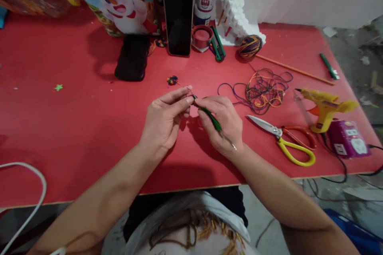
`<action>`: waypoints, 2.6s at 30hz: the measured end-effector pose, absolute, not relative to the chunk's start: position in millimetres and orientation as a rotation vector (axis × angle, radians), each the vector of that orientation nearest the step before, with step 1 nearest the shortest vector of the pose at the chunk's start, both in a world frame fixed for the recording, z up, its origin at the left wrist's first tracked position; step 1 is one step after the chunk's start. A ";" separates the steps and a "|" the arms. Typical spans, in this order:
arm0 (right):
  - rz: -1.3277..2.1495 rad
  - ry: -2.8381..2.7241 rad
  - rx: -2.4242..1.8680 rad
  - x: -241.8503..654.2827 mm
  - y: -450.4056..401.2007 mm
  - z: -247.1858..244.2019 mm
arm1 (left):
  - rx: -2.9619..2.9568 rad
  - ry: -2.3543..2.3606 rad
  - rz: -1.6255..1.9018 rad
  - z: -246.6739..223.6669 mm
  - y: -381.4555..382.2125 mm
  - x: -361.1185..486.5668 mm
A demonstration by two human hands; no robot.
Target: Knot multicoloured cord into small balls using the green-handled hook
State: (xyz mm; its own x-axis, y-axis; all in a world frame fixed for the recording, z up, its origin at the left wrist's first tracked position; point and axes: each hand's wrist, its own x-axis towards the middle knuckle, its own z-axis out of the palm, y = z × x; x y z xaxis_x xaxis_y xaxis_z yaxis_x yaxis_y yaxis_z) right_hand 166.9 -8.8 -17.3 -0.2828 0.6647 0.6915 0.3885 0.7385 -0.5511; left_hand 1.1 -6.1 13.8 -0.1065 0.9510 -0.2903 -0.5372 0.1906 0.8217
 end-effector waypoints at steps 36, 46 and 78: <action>0.527 -1.864 -0.787 181.9 -7.9 1.9 | 0.877 1.221 1.437 20.1 1.3 -18.0; 0.706 -1.868 -0.760 192.6 -4.1 11.5 | 0.982 1.259 1.340 14.5 3.5 -30.4; 1.300 -1.260 -0.822 177.3 -5.3 -4.6 | 0.704 1.103 1.296 24.9 -2.7 -9.5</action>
